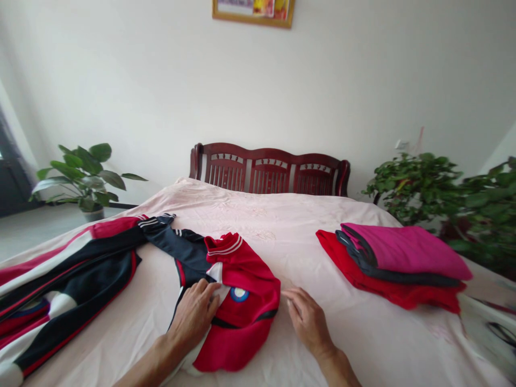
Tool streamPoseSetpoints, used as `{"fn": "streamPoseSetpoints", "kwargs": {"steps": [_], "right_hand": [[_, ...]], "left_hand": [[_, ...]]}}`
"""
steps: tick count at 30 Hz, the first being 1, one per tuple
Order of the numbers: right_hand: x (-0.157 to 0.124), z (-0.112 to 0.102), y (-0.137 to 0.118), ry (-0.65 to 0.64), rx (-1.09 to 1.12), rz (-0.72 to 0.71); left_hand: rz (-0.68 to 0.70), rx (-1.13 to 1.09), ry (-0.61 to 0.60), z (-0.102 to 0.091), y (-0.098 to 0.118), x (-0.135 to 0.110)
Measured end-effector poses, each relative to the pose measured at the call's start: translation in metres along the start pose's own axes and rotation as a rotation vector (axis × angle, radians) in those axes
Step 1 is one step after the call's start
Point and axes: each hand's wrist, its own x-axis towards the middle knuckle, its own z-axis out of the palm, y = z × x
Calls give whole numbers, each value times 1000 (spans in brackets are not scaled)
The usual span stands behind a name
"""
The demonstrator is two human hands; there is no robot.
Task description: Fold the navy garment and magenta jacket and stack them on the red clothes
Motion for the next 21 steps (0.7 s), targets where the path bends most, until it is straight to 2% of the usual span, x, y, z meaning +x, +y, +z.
{"fn": "streamPoseSetpoints", "kwargs": {"steps": [3, 6, 8, 10, 13, 16, 19, 21], "right_hand": [[3, 1, -30, -91, -47, -208], [3, 5, -56, -174, -60, -321], [0, 11, -70, -269, -64, -337], [-6, 21, -80, -369, -75, -296], [-12, 37, -87, -434, -131, -209], [-9, 42, -81, -368, -179, -210], [0, 32, -58, -162, -81, -186], [5, 20, -37, 0, 55, -79]], "left_hand": [[31, -41, 38, -1, -1, -2], [56, -120, 62, -1, -1, -4], [71, -197, 74, 0, 0, -6], [88, -277, 91, 0, 3, -8], [115, -376, 116, -3, 12, -12], [116, -443, 131, -11, 24, -18], [124, -484, 110, -20, 32, -21], [144, -492, 101, -23, 34, -21]]}}
